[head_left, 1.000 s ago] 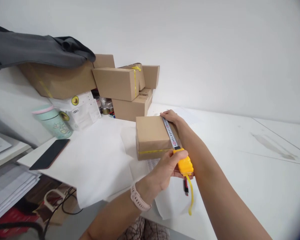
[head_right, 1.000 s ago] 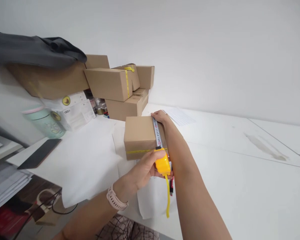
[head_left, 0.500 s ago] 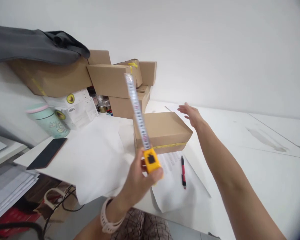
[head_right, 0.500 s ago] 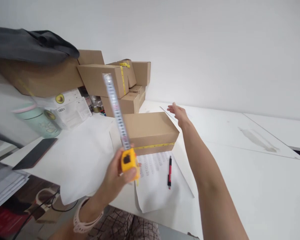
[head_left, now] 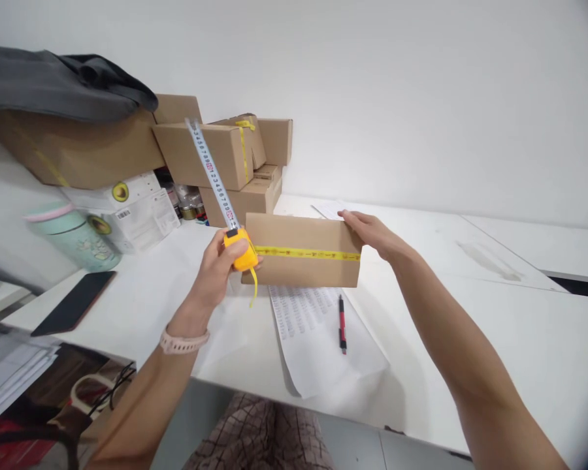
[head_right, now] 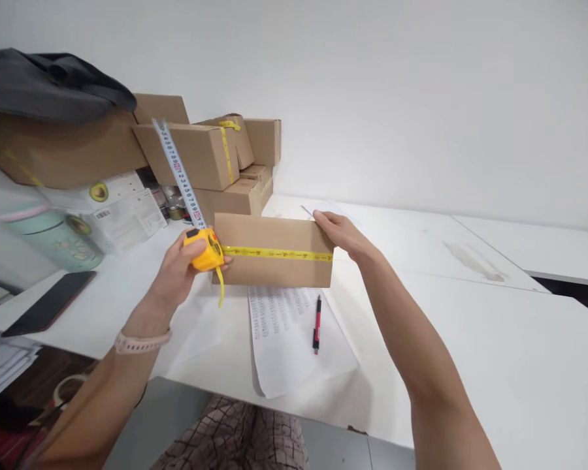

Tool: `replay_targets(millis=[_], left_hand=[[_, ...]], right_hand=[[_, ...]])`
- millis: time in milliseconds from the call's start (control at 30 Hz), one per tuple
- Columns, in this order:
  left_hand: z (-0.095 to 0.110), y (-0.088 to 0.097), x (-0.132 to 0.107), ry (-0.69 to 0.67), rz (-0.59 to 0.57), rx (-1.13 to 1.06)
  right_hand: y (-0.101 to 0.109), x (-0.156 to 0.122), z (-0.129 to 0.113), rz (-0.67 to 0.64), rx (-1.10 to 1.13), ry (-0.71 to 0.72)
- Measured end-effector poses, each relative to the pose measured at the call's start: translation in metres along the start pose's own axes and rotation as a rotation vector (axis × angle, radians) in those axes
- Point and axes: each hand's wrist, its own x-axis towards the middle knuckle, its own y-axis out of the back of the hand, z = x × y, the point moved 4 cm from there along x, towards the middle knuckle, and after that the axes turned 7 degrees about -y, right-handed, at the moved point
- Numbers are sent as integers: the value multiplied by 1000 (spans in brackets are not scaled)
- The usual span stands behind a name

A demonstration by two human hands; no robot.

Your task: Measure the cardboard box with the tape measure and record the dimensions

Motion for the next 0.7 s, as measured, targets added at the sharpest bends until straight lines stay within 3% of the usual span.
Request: replay_targets(millis=[100, 167, 300, 500, 600, 700], left_hand=[[3, -8, 17, 22, -3, 28], [2, -13, 17, 0, 20, 63], [-5, -34, -16, -76, -65, 66], [-56, -74, -80, 243, -342, -60], [-79, -80, -89, 367, -387, -105], [-87, -76, -87, 415, -418, -125]], right_hand=[[5, 5, -18, 132, -262, 17], [-1, 12, -29, 214, -434, 35], [-27, 37, -54, 313, -627, 146], [-50, 73, -62, 385, -654, 165], [-51, 76, -60, 385, -609, 143], [-51, 74, -60, 369, -554, 145]])
